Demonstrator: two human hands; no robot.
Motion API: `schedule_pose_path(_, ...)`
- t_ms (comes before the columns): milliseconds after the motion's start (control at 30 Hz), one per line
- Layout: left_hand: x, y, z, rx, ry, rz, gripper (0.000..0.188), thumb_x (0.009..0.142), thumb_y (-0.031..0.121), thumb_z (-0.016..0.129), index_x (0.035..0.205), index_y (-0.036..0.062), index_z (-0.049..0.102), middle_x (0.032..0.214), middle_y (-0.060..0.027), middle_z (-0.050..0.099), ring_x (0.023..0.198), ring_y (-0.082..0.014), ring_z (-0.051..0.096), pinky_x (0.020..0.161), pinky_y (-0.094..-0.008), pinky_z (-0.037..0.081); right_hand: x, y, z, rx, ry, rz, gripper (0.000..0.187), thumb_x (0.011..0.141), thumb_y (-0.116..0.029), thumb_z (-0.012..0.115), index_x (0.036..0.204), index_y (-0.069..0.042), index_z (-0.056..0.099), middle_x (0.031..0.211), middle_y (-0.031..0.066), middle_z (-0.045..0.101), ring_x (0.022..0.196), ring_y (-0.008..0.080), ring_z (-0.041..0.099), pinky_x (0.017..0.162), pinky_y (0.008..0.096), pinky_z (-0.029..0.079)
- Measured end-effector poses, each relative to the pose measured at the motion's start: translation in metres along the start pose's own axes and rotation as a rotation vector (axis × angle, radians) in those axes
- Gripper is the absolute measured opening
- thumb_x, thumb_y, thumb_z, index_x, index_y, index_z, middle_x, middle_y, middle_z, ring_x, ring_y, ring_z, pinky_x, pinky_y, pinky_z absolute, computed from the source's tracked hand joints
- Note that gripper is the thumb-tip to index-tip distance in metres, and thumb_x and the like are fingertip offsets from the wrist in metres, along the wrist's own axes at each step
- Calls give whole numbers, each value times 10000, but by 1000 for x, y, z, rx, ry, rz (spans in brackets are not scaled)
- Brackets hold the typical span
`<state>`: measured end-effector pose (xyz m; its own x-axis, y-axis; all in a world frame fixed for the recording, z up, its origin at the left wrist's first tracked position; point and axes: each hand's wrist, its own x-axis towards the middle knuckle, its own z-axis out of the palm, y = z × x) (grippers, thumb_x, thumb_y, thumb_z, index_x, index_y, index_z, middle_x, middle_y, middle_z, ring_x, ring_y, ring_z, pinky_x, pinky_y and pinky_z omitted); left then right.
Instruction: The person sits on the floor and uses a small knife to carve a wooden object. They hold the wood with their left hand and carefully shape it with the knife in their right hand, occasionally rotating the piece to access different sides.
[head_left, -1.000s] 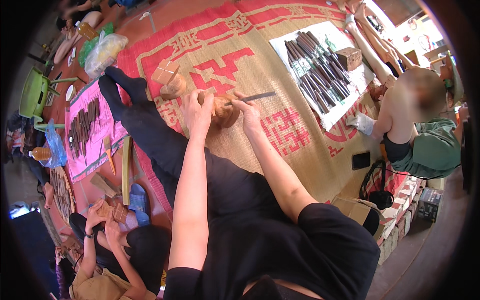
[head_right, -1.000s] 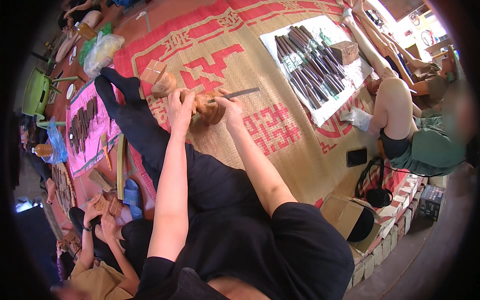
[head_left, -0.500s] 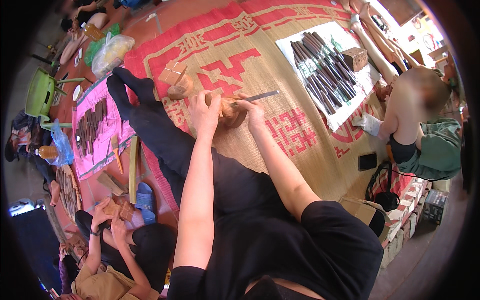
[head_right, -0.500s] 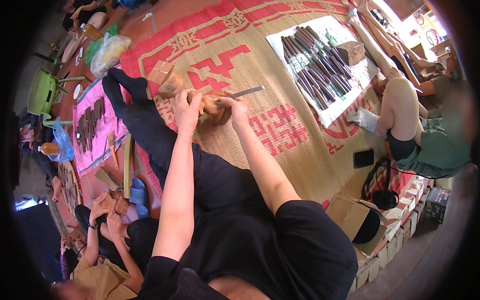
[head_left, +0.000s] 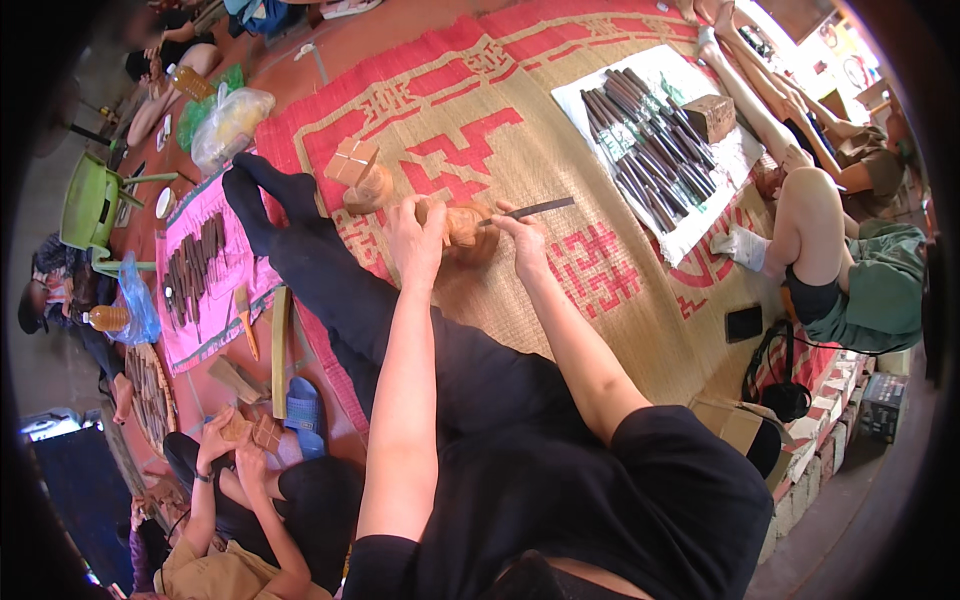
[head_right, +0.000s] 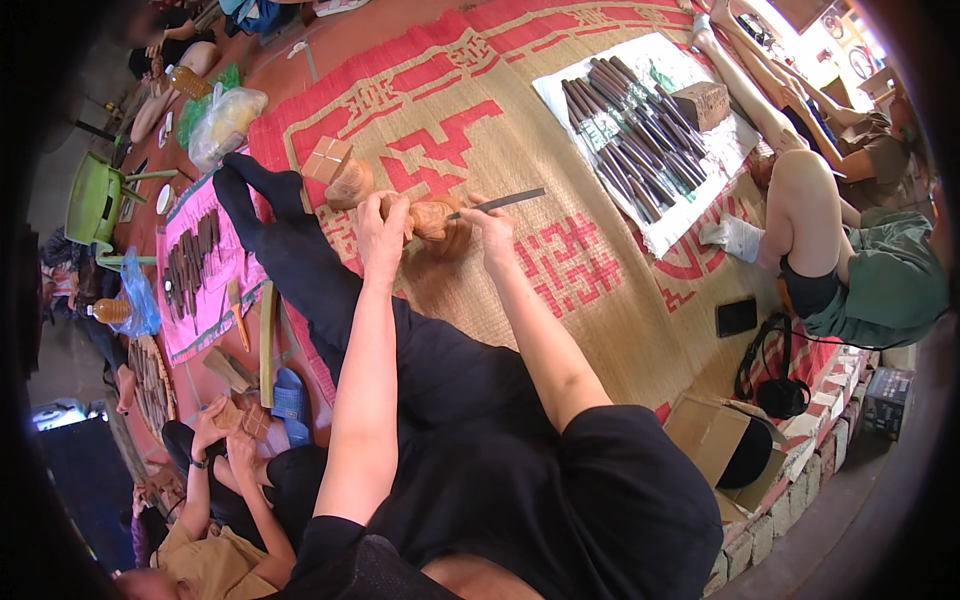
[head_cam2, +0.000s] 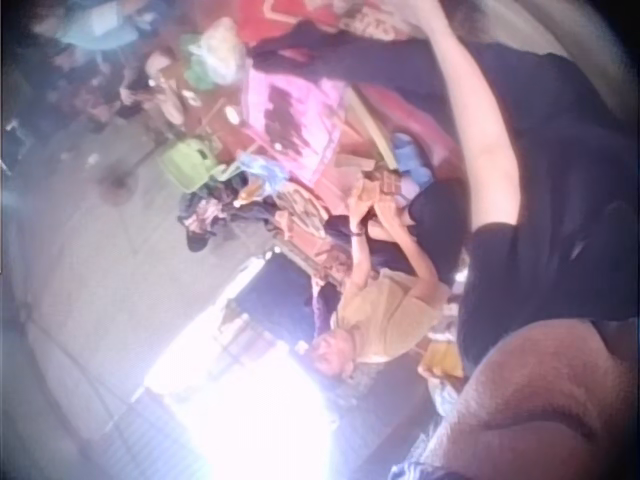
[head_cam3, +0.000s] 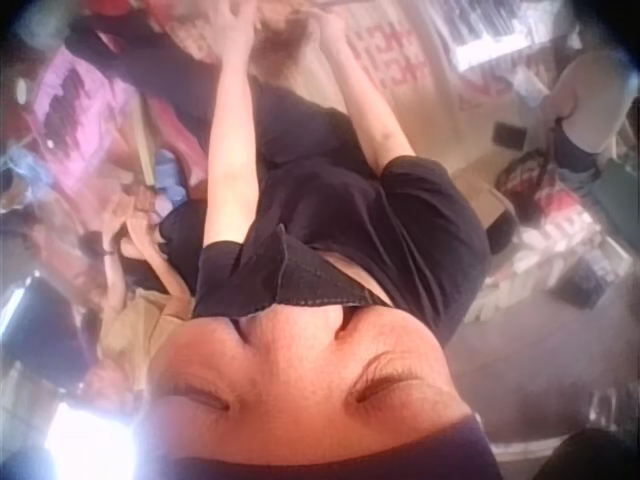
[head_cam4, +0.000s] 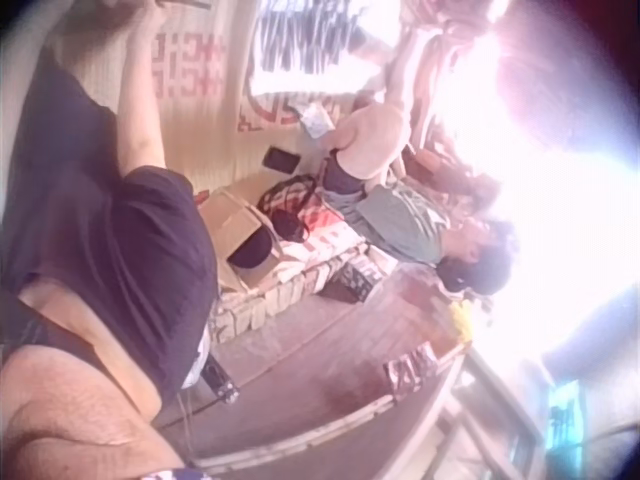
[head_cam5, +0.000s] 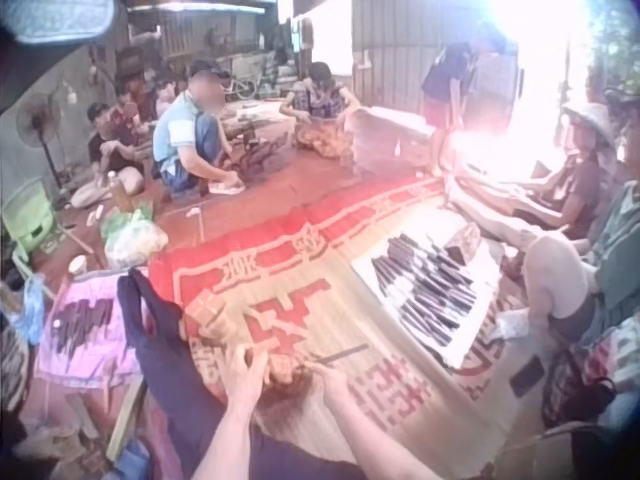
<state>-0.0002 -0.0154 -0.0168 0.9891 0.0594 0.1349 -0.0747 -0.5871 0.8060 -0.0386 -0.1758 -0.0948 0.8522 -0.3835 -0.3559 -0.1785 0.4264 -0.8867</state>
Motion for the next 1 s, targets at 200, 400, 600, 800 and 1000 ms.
schedule_pose_path(200, 9, -17, 8, 17, 35, 72, 352, 767, 323, 629, 1035, 100, 583, 1063, -139, 545, 1012, -355, 491, 897, -445, 374, -9, -13, 25, 101, -174, -52, 463, 721, -78, 682, 1149, 53, 565, 991, 114, 652, 950, 170, 592, 903, 294, 404)
schedule_pose_path(400, 5, -6, 3, 3, 28, 55, 348, 770, 328, 631, 1021, 92, 580, 1054, -143, 537, 1021, -351, 484, 904, -442, 368, 2, -9, 15, 135, -126, -96, 425, 726, -61, 684, 1132, 27, 591, 956, 82, 656, 935, 143, 578, 907, 276, 388)
schedule_pose_path(600, 4, -12, 6, 3, 19, 41, 373, 764, 312, 625, 1058, 87, 581, 1062, -147, 533, 1029, -350, 471, 919, -431, 363, 2, 0, 9, 8, -110, -93, 383, 710, -79, 694, 1077, 8, 630, 987, 67, 639, 999, 154, 543, 937, 288, 353)
schedule_pose_path(800, 6, -5, 6, 45, 20, 27, 372, 766, 314, 615, 1062, 92, 578, 1062, -143, 531, 1025, -363, 465, 909, -442, 375, 1, -1, 16, 113, -132, -64, 382, 691, -72, 713, 1055, 14, 637, 986, 80, 647, 985, 150, 551, 915, 278, 362)
schedule_pose_path(1000, 5, -12, 9, 84, 14, 84, 375, 769, 316, 591, 1075, 100, 573, 1077, -144, 528, 1036, -367, 459, 915, -447, 371, 8, 7, 13, 189, -117, -23, 333, 699, -64, 686, 1020, 19, 651, 951, 75, 652, 904, 146, 576, 851, 259, 396)
